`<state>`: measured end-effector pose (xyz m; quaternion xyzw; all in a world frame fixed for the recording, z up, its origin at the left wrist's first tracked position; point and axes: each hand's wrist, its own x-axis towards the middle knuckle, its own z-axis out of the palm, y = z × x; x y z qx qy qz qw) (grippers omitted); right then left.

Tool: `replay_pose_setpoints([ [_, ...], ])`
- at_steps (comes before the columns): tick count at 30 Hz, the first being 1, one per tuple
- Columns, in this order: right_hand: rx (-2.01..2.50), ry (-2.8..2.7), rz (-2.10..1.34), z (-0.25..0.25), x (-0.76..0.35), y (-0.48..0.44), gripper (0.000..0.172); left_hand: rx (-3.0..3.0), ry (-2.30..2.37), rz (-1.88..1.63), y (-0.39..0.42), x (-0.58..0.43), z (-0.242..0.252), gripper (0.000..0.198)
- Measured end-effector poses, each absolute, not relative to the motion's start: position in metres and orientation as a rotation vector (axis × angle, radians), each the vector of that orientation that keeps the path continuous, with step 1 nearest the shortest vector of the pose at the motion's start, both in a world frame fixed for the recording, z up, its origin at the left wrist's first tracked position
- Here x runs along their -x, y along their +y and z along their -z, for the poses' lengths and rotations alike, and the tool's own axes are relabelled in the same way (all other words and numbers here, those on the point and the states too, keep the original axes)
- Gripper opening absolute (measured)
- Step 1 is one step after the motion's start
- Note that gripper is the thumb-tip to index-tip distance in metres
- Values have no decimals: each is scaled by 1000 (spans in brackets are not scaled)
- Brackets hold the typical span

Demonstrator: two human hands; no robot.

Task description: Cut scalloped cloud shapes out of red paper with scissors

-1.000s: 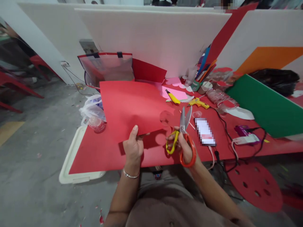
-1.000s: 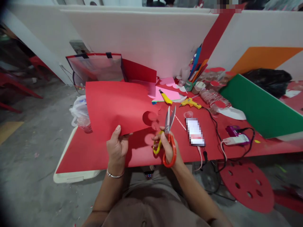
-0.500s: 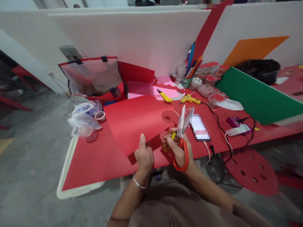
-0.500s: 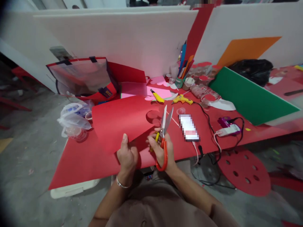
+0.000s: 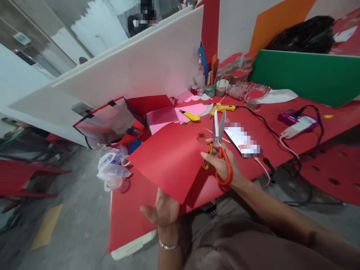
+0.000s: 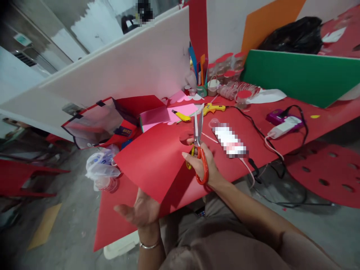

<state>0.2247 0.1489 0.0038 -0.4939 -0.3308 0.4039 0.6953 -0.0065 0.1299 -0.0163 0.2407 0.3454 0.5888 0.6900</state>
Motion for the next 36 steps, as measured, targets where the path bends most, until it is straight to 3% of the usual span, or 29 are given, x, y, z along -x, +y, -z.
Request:
replay_pose_setpoints([
  [4, 1161, -860, -944, -5, -223, 150, 48, -637, 1024, -1333, 141, 12, 11, 64],
  [9, 988, -765, -1105, -2, -209, 148, 55, -626, 1178, -1462, 140, 12, 9, 71],
  [15, 960, -768, -1268, 22, -189, 119, 56, -693, 1138, -1672, 128, 28, 13, 51],
  [20, 958, -953, -1299, 32, -178, 102, 58, -596, 1085, -1630, 140, 22, 13, 64],
  [30, 971, -1162, -1290, 31, -165, 104, 70, -578, 1196, -1844, 130, 16, 11, 59],
  [36, 1052, -1290, -1231, 5, -151, 119, 70, -622, 1377, -1768, 112, 5, 6, 39],
])
